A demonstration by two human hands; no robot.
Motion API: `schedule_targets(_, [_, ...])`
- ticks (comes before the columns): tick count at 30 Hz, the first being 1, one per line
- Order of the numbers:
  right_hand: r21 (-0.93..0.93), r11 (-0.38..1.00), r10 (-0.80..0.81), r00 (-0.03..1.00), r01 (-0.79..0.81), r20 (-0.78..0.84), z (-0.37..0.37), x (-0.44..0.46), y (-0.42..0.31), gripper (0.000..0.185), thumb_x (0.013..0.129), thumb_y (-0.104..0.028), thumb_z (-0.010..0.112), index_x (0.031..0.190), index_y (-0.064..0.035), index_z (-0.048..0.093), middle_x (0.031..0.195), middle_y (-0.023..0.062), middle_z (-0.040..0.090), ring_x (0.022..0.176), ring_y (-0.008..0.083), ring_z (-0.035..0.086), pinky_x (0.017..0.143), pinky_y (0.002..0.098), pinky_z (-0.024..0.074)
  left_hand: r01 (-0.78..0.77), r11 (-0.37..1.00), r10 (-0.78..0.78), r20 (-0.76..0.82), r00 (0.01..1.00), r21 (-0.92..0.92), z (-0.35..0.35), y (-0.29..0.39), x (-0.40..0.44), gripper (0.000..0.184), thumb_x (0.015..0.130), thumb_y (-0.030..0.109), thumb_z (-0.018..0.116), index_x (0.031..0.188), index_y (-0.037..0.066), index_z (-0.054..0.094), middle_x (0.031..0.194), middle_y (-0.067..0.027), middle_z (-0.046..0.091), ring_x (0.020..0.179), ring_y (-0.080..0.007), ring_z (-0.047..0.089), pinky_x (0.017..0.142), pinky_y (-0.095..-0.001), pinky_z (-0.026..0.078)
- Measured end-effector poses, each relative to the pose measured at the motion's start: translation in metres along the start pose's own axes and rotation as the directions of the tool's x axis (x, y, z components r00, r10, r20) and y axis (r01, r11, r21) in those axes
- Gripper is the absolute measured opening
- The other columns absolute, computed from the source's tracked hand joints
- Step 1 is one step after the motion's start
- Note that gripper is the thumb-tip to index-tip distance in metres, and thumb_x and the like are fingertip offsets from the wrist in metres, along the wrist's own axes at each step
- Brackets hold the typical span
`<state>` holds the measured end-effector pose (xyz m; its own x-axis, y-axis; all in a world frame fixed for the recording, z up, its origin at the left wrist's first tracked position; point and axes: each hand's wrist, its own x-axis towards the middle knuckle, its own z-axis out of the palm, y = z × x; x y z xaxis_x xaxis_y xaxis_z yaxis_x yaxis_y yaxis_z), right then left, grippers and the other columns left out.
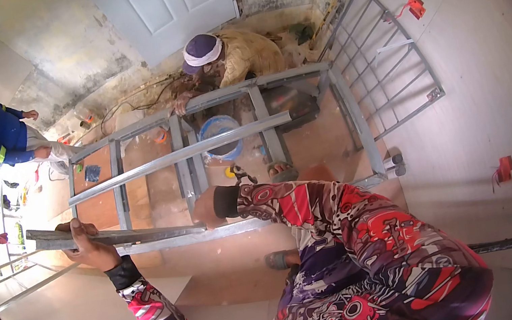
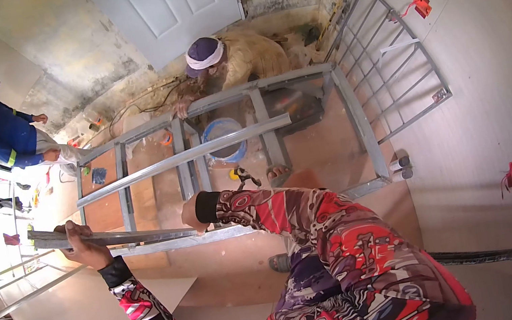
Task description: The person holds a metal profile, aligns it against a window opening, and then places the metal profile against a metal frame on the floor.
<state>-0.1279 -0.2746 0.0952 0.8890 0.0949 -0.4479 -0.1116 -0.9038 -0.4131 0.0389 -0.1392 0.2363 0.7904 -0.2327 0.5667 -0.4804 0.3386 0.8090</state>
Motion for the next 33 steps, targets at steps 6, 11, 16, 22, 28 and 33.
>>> schedule_targets(6, [0.015,1.000,-0.009,0.999,0.010,-0.030,-0.003,-0.006,-0.001,0.048,0.080,-0.032,0.071,0.125,-0.0162,0.065,0.112,0.0116,0.070,0.106,0.0343,0.065,0.086,0.0476,0.0525,0.012,1.000,-0.012,0.000,1.000,-0.012,-0.005,-0.004,0.002,0.022,0.086,0.013,0.068,0.079,0.006,0.048,0.062,0.0002,0.039,0.056,-0.0095,0.039,0.054,-0.0244,0.030])
schedule_targets(11, [0.010,1.000,-0.024,0.997,0.024,-0.073,0.003,-0.002,0.002,0.044,0.079,-0.031,0.071,0.120,-0.0146,0.066,0.106,0.0118,0.071,0.103,0.0342,0.066,0.083,0.0473,0.0527,-0.020,1.000,0.020,-0.004,1.000,-0.018,-0.006,-0.006,0.002,0.020,0.090,0.013,0.066,0.082,0.007,0.049,0.065,0.0011,0.041,0.053,-0.0073,0.038,0.050,-0.0227,0.031])
schedule_targets(16, [0.022,0.999,-0.022,0.998,0.023,-0.067,0.000,-0.005,0.001,0.037,0.079,-0.029,0.071,0.112,-0.0120,0.068,0.099,0.0117,0.072,0.097,0.0347,0.067,0.079,0.0477,0.0524,-0.003,1.000,0.003,-0.011,1.000,-0.019,-0.004,-0.003,0.002,0.021,0.090,0.013,0.066,0.081,0.008,0.048,0.064,0.0013,0.040,0.053,-0.0073,0.038,0.050,-0.0231,0.030])
schedule_targets(22, [0.030,0.999,-0.028,0.998,0.030,-0.057,-0.001,-0.004,0.001,0.036,0.079,-0.029,0.071,0.111,-0.0113,0.068,0.099,0.0118,0.072,0.096,0.0351,0.067,0.079,0.0478,0.0523,-0.004,1.000,0.004,-0.012,1.000,-0.001,-0.003,-0.001,0.000,0.021,0.090,0.013,0.065,0.080,0.008,0.048,0.064,0.0016,0.039,0.054,-0.0074,0.038,0.050,-0.0226,0.030])
schedule_targets(28, [0.040,0.999,-0.028,0.998,0.031,-0.061,-0.001,-0.007,0.000,0.039,0.080,-0.029,0.071,0.114,-0.0122,0.067,0.101,0.0121,0.071,0.099,0.0353,0.067,0.082,0.0480,0.0519,0.018,1.000,-0.018,-0.014,1.000,-0.009,-0.003,0.002,0.000,0.022,0.088,0.014,0.067,0.080,0.006,0.048,0.063,0.0007,0.040,0.055,-0.0082,0.039,0.052,-0.0232,0.031])
schedule_targets(33, [0.030,0.999,-0.021,0.998,0.023,-0.061,0.003,-0.003,0.001,0.040,0.081,-0.029,0.070,0.117,-0.0132,0.067,0.105,0.0113,0.071,0.102,0.0351,0.066,0.084,0.0485,0.0518,0.007,1.000,-0.008,-0.021,1.000,-0.005,-0.005,-0.003,0.000,0.018,0.090,0.012,0.065,0.084,0.007,0.049,0.065,0.0016,0.039,0.054,-0.0073,0.038,0.051,-0.0229,0.031])
